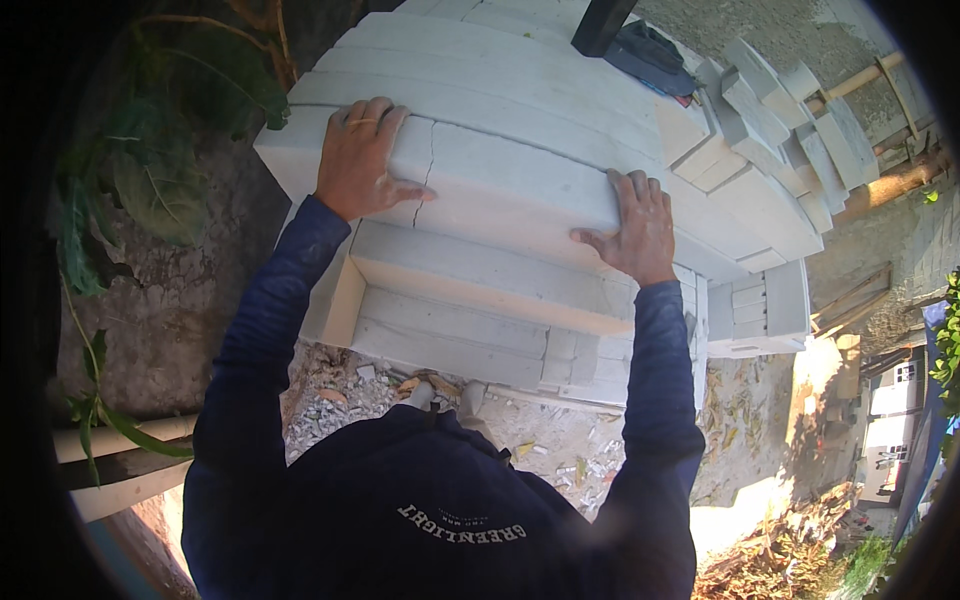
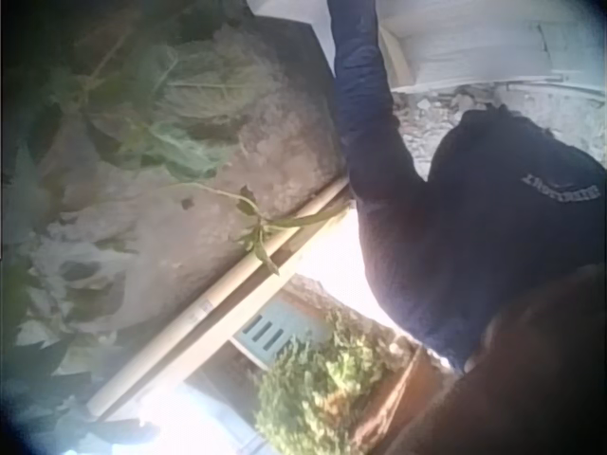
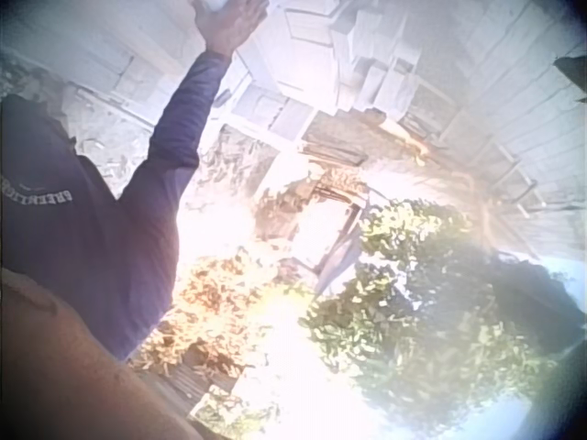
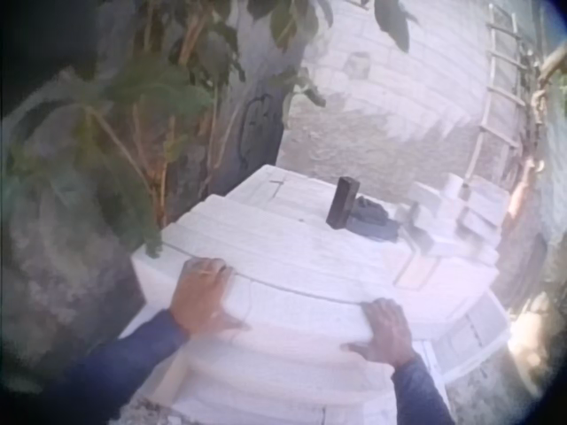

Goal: The person uses a hand saw to cut a piece of white wood on a workbench. They then stack the cut pieces with other similar planks and walk to a different area to pick up a wooden frame.

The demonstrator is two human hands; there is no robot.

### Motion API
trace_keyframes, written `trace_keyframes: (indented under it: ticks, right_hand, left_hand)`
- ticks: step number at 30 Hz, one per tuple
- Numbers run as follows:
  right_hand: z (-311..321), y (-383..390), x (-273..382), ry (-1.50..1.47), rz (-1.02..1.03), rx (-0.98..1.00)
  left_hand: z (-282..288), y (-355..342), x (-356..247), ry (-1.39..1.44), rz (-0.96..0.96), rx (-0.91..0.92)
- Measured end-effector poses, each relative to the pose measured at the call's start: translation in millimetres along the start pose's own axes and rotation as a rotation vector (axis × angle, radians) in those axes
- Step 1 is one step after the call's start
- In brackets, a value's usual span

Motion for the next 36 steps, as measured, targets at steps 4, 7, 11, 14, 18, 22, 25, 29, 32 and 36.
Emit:
trace_keyframes:
  ticks: [4, 7, 11, 14, 18, 22, 25, 29, 32, 36]
  right_hand:
    - [-3, 1, -2, 0.007, 0.012, -0.015]
    - [-2, 1, -1, -0.003, 0.006, -0.008]
    - [-1, 0, 0, -0.028, 0.002, -0.007]
    - [0, 0, 0, -0.024, 0.005, -0.016]
    - [1, 0, 0, -0.026, -0.005, -0.010]
    - [2, 2, 0, -0.037, -0.018, -0.004]
    - [-2, 4, -5, -0.025, -0.051, 0.007]
    - [-7, 4, -7, -0.012, -0.084, 0.011]
    - [-12, 4, -11, -0.018, -0.085, 0.014]
    - [-11, 9, -14, -0.016, -0.097, 0.012]
  left_hand:
    - [-2, 0, 1, -0.007, -0.019, -0.024]
    - [-2, 0, 1, -0.031, -0.041, -0.055]
    - [-3, 0, 2, -0.042, -0.042, -0.064]
    - [-3, -1, 2, -0.051, -0.031, -0.047]
    - [0, -3, 0, -0.014, -0.011, 0.002]
    - [-1, -4, 1, -0.019, -0.028, -0.007]
    - [-2, -4, 0, -0.025, -0.052, -0.020]
    - [0, -4, -1, -0.043, -0.058, -0.011]
    - [1, -5, -3, -0.067, -0.065, -0.011]
    - [-5, -7, -4, -0.089, -0.064, 0.010]
Point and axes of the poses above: each hand's wrist, its own y-axis away from the middle knuckle, its own z-axis out of the back of the hand, x = y × z, the point moved 1 cm from there along -y, towards the middle knuckle, and after that the axes turned 2 degrees about -z, right-handed, at the moved point
